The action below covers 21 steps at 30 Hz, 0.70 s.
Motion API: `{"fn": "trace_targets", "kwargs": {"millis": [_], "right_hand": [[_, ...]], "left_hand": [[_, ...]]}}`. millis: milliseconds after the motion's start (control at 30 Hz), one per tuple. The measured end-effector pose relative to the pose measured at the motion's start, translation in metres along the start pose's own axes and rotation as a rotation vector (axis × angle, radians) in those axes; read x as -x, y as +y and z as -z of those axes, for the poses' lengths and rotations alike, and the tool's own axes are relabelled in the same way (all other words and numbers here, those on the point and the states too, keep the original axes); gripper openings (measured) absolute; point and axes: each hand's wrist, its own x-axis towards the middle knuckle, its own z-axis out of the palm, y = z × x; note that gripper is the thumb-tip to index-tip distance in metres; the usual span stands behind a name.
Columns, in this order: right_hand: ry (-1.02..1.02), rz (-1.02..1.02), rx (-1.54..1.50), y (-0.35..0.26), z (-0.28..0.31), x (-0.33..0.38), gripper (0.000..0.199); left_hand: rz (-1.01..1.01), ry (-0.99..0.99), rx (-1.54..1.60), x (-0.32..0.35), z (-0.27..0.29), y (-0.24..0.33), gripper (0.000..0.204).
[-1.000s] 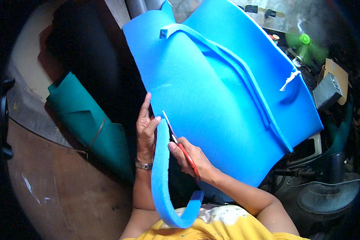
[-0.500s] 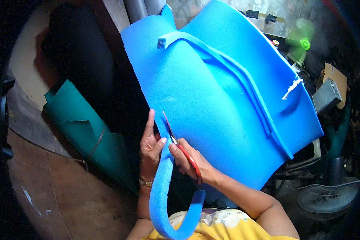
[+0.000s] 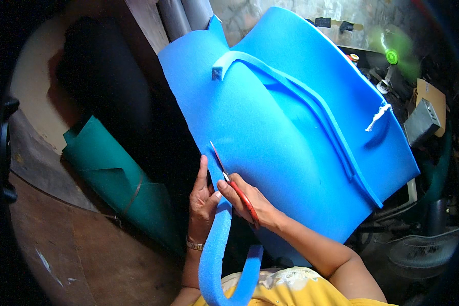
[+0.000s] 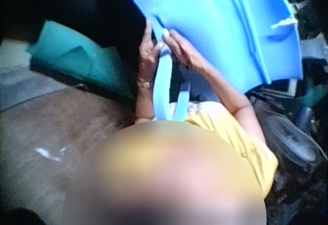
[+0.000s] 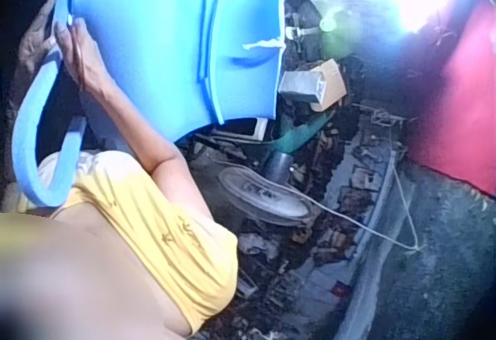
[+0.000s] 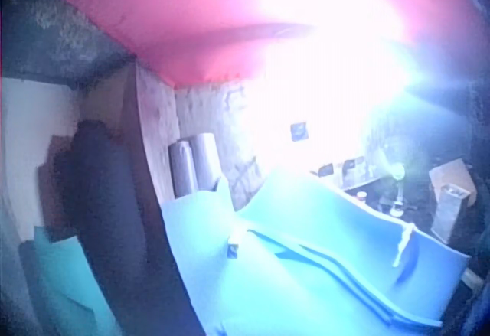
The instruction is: The person unrolls a blue foam sheet, removes a white tie, and uses scissors to cut a long strip from the sheet. The person holds the foam with one hand and cuts with the other, producing a continuous strip.
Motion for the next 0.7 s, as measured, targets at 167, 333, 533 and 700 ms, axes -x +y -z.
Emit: {"fn": "trace_targets", "kwargs": {"millis": [167, 333, 533, 700], "right_hand": [[0.014, -0.086, 0.007, -0.005, 0.001, 0.003, 0.048], [-0.050, -0.135, -0.081, -0.009, 0.003, -0.007, 0.053], [-0.127, 0.040, -0.100, -0.016, 0.012, -0.033, 0.062], [-0.099, -0.049, -0.075, -0.020, 0.016, -0.034, 0.055]], "left_hand": [[-0.034, 0.199, -0.228, -0.032, 0.009, 0.008, 0.059], [-0.059, 0.179, -0.070, -0.070, 0.021, 0.016, 0.062], [-0.031, 0.117, 0.045, -0.070, 0.016, 0.022, 0.075], [0.008, 0.098, 0.039, -0.068, 0.013, 0.026, 0.076]]}}
